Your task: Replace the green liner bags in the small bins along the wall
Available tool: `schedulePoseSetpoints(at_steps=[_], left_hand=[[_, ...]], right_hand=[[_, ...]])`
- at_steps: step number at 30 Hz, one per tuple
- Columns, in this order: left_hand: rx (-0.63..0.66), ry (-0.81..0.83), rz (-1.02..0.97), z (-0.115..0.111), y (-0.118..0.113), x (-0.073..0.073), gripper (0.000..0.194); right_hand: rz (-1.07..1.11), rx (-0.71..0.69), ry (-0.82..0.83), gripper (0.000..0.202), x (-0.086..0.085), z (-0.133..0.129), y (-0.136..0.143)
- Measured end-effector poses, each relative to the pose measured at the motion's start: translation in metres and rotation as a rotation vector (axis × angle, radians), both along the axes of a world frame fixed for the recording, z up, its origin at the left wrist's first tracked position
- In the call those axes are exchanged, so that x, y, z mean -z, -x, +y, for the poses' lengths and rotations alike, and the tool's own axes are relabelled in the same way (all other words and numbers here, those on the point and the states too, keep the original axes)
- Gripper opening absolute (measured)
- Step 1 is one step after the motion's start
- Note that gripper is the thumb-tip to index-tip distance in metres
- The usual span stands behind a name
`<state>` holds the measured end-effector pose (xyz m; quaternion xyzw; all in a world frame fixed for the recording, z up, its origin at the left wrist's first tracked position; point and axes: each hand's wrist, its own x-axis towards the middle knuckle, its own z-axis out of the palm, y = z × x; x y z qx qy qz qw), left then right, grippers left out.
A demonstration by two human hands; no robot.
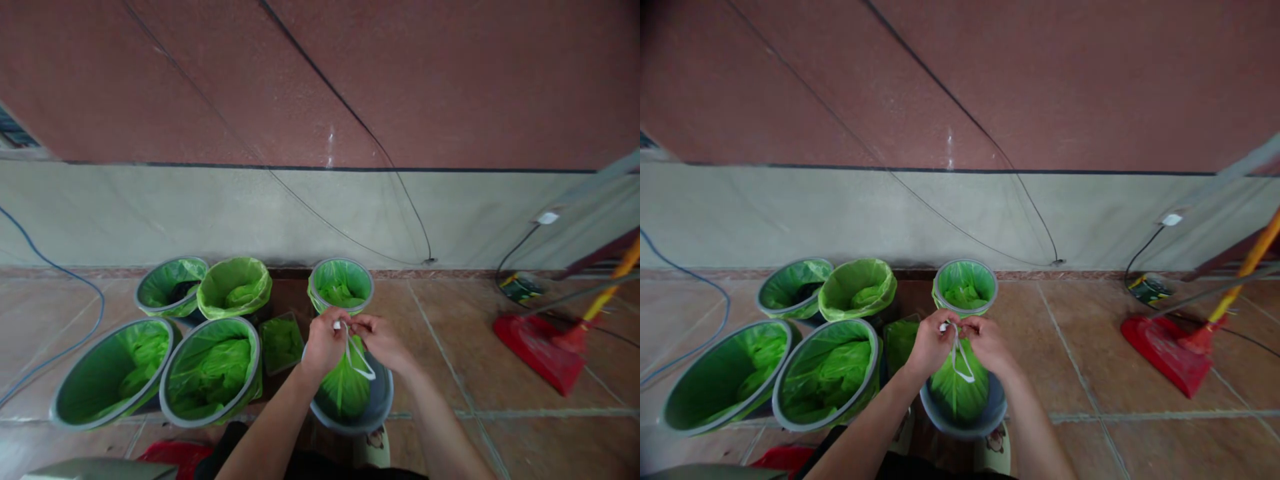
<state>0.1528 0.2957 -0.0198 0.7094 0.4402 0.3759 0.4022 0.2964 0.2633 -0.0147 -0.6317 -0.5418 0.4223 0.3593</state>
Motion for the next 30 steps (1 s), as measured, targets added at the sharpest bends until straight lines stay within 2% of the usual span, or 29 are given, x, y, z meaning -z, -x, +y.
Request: schedulePoseSetpoints(at_steps=[5, 11, 15, 19, 23, 27, 30], left_hand=[[-0.096, 0.109, -0.065, 0.003, -0.003, 0.0, 0.015], [-0.046, 0.322, -0.186, 0.006, -0.001, -0.003, 0.002], [-0.022, 0.4, -0.246, 0.005, -0.001, -0.007, 0.01], [-0.022, 0.383, -0.236, 0.006, -0.002, -0.007, 0.014], [-0.052, 0.312, -0.082, 0.011, 0.001, 0.004, 0.011], [-0.093, 0.291, 0.218, 0.013, 0.006, 0.022, 0.013], [-0.023, 0.291, 0.436, 0.015, 0.007, 0.031, 0.013]], right_hand=[[0.164, 0.005, 0.072, 0.03, -0.003, -0.003, 0.004], [0.159, 0.064, 0.116, 0.025, -0.015, -0.005, 0.005], [0.145, 0.115, 0.056, 0.022, -0.012, -0.004, 0.005], [0.012, 0.189, -0.039, 0.022, -0.011, -0.003, 0.004], [-0.332, 0.188, -0.002, 0.021, -0.014, -0.004, 0.0], [-0.73, 0.175, 0.223, 0.025, -0.005, -0.004, -0.005], [-0.799, 0.132, 0.306, 0.03, 0.005, -0.003, -0.009]])
